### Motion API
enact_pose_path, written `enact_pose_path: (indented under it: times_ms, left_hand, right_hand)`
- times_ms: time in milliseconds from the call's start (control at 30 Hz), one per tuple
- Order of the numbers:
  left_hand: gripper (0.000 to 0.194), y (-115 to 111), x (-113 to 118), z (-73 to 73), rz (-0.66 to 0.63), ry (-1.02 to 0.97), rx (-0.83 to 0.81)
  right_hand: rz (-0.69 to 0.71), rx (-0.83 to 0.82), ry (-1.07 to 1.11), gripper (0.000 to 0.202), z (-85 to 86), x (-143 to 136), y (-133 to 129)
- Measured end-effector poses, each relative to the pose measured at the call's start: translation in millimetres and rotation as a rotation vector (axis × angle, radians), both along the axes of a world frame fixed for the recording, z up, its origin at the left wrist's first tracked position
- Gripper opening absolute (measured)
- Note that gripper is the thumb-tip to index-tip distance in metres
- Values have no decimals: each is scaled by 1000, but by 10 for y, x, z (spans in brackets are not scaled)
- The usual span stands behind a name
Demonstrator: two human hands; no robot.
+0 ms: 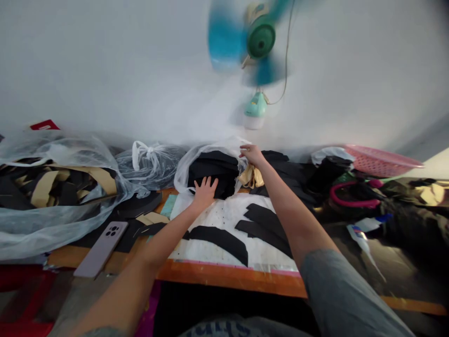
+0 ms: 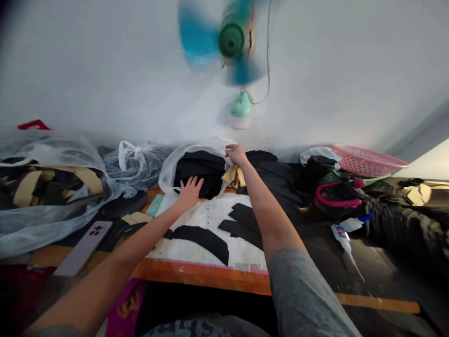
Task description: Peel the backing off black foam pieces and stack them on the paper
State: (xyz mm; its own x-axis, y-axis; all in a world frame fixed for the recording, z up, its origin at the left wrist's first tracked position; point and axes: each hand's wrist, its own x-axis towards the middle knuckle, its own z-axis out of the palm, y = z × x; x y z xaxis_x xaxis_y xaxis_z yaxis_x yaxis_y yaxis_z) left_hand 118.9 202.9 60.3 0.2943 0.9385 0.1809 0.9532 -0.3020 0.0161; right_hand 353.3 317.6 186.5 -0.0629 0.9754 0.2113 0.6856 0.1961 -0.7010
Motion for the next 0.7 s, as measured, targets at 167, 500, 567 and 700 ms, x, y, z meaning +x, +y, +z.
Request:
enact_pose_path:
  times_ms: [167,500,567,700]
  left_hand:
    - [81,124,64,33,63,-53,-7]
    - [99,297,-292,460,-85,-66,-159]
    - [97,258,-227,441,-58,-90,-149]
    - [92,107,31,246,78,-188,-71]
  right_hand:
    - [220,-144,-260,21,-238,-67,-432]
    - [477,-215,-648,37,-893,-364,-1227]
    - [461,-195,-675,38,-951,-391,-1243]
    - [423,-164,-691,39,-1043,-430,-1243]
